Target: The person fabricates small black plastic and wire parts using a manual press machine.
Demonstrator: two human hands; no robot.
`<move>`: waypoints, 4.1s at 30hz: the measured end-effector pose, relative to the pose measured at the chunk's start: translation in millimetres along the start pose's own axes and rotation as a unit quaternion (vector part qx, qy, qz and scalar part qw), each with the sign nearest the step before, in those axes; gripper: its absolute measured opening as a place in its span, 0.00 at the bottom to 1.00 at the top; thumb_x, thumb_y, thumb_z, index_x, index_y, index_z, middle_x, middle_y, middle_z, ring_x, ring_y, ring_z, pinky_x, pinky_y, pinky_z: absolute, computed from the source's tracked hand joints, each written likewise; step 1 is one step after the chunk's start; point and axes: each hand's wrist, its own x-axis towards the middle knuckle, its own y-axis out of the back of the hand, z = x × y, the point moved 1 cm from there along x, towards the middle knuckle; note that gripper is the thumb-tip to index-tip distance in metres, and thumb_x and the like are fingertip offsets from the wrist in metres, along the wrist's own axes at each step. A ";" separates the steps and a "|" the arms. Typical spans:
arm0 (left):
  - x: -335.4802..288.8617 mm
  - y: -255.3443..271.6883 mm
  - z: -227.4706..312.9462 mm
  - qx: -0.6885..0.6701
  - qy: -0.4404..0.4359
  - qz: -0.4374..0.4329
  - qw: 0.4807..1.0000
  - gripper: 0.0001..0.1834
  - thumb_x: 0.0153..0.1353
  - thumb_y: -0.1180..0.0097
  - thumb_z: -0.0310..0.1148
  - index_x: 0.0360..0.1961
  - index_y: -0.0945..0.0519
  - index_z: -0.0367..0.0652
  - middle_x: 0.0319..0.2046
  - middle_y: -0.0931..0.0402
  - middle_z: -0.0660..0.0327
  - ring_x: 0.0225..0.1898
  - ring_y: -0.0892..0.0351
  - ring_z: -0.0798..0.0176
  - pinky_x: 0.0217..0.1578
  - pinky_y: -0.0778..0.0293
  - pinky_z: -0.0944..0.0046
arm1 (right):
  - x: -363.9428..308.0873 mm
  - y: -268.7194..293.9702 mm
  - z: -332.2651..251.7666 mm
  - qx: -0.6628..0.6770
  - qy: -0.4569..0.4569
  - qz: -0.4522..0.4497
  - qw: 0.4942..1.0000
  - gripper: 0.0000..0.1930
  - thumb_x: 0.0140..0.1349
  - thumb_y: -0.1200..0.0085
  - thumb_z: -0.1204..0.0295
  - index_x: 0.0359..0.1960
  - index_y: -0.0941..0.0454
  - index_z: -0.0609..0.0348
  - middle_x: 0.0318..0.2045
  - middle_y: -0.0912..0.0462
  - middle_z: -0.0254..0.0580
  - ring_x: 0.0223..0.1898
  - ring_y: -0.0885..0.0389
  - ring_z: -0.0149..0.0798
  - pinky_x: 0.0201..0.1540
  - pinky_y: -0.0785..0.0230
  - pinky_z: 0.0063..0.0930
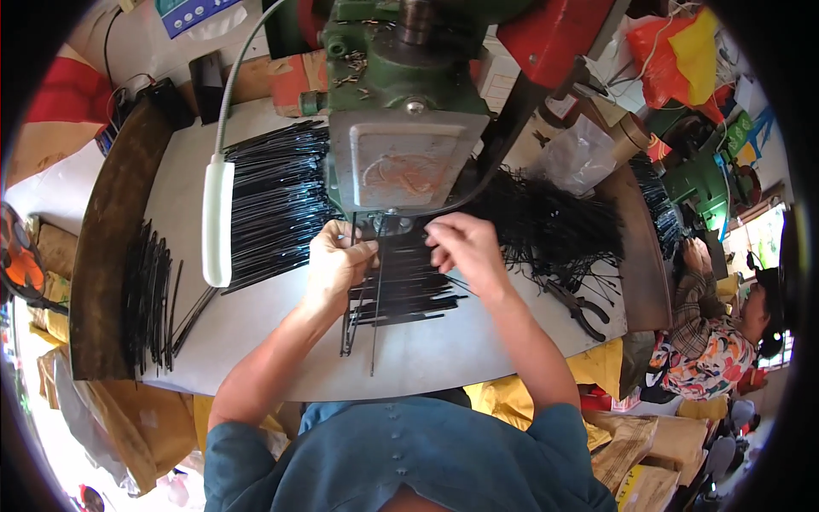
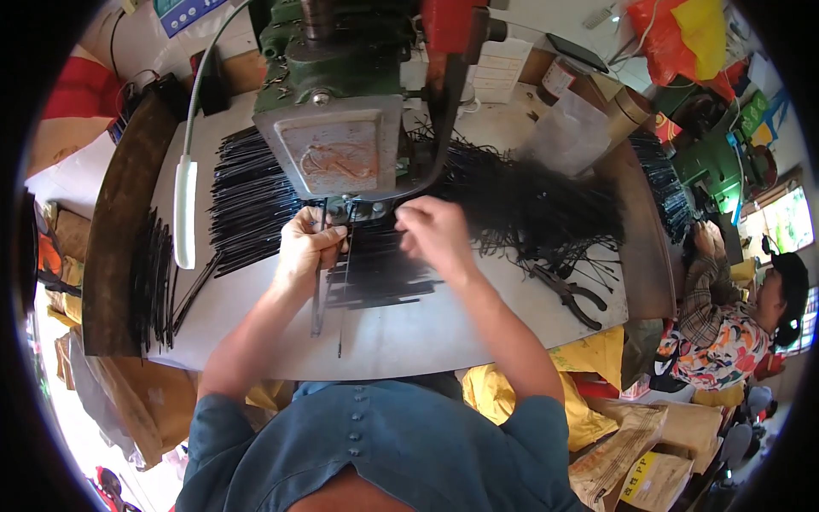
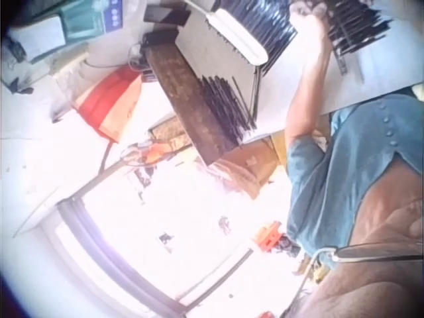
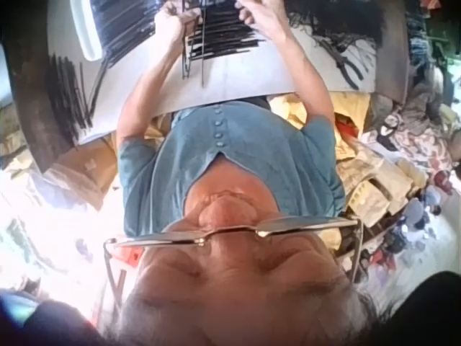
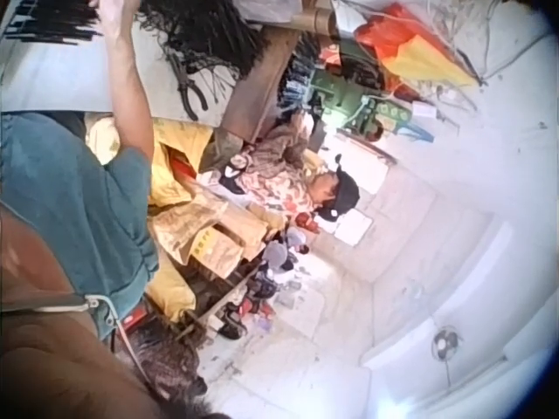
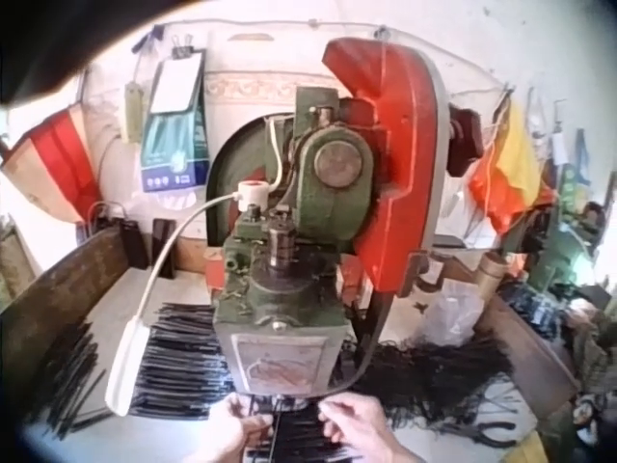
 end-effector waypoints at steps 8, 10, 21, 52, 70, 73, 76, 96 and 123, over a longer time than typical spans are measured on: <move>-8.8 21.1 26.1 0.101 -0.016 0.021 0.995 0.11 0.44 0.46 0.20 0.25 0.35 0.43 0.16 0.34 0.68 0.14 0.33 0.75 0.10 0.47 0.79 | -13.7 65.3 -19.7 -0.129 0.027 0.032 0.991 0.06 0.53 0.53 0.74 0.28 0.26 0.65 0.20 0.26 0.35 0.17 0.30 0.24 0.15 0.39 0.15; -21.6 43.5 54.6 0.237 -0.006 0.010 0.972 0.10 0.45 0.46 0.22 0.25 0.35 0.44 0.15 0.36 0.69 0.15 0.34 0.75 0.12 0.45 0.79 | -19.1 75.4 -17.4 -0.186 0.031 0.028 0.982 0.06 0.52 0.53 0.74 0.29 0.26 0.64 0.20 0.26 0.35 0.17 0.30 0.24 0.16 0.38 0.17; -48.3 19.2 40.1 0.696 -0.406 -0.070 0.588 0.06 0.40 0.50 0.21 0.23 0.31 0.38 0.21 0.34 0.56 0.27 0.32 0.56 0.28 0.34 0.62 | -7.7 40.4 9.6 -0.667 0.206 -0.011 0.716 0.03 0.46 0.56 0.79 0.23 0.30 0.63 0.25 0.27 0.48 0.25 0.25 0.48 0.26 0.32 0.37; 6.6 5.4 3.5 0.465 -0.186 -0.137 0.854 0.06 0.43 0.46 0.24 0.24 0.24 0.34 0.25 0.28 0.53 0.27 0.27 0.54 0.30 0.32 0.63 | -8.2 16.9 2.3 -0.127 0.032 -0.103 0.986 0.04 0.53 0.53 0.77 0.28 0.29 0.66 0.18 0.28 0.36 0.13 0.36 0.21 0.13 0.44 0.14; 1.4 11.1 14.2 0.528 -0.378 0.001 0.760 0.08 0.47 0.53 0.19 0.31 0.27 0.36 0.24 0.33 0.53 0.25 0.31 0.53 0.26 0.35 0.62 | 3.8 -25.1 3.1 0.073 -0.017 -0.121 0.990 0.05 0.51 0.49 0.74 0.25 0.28 0.64 0.15 0.32 0.29 0.14 0.39 0.18 0.13 0.48 0.10; 2.8 12.1 14.0 0.515 -0.371 -0.009 0.773 0.07 0.46 0.53 0.19 0.30 0.27 0.35 0.23 0.33 0.53 0.24 0.31 0.54 0.26 0.35 0.62 | 4.5 -25.1 2.2 0.088 -0.027 -0.117 0.989 0.05 0.51 0.49 0.74 0.25 0.28 0.64 0.16 0.32 0.28 0.14 0.39 0.18 0.13 0.49 0.10; 2.9 11.7 15.4 0.508 -0.367 -0.018 0.779 0.07 0.46 0.53 0.19 0.29 0.27 0.35 0.22 0.33 0.54 0.24 0.31 0.54 0.26 0.35 0.63 | 6.6 -24.2 2.4 0.101 -0.035 -0.121 0.987 0.05 0.51 0.48 0.74 0.25 0.28 0.64 0.16 0.32 0.28 0.14 0.39 0.18 0.13 0.49 0.09; 3.1 11.1 11.7 0.486 -0.370 -0.020 0.792 0.08 0.46 0.52 0.18 0.30 0.27 0.35 0.24 0.32 0.54 0.25 0.30 0.56 0.27 0.34 0.65 | 7.6 -26.8 -1.9 0.103 -0.039 -0.117 0.987 0.04 0.51 0.50 0.76 0.21 0.29 0.61 0.13 0.36 0.23 0.12 0.44 0.15 0.12 0.54 0.09; -75.7 60.5 28.4 0.682 -0.263 0.052 0.681 0.12 0.44 0.47 0.23 0.33 0.29 0.38 0.32 0.30 0.57 0.30 0.27 0.53 0.27 0.30 0.59 | 8.1 -27.3 3.1 0.143 -0.060 -0.166 0.974 0.07 0.54 0.51 0.72 0.25 0.29 0.65 0.13 0.37 0.26 0.11 0.44 0.17 0.11 0.55 0.10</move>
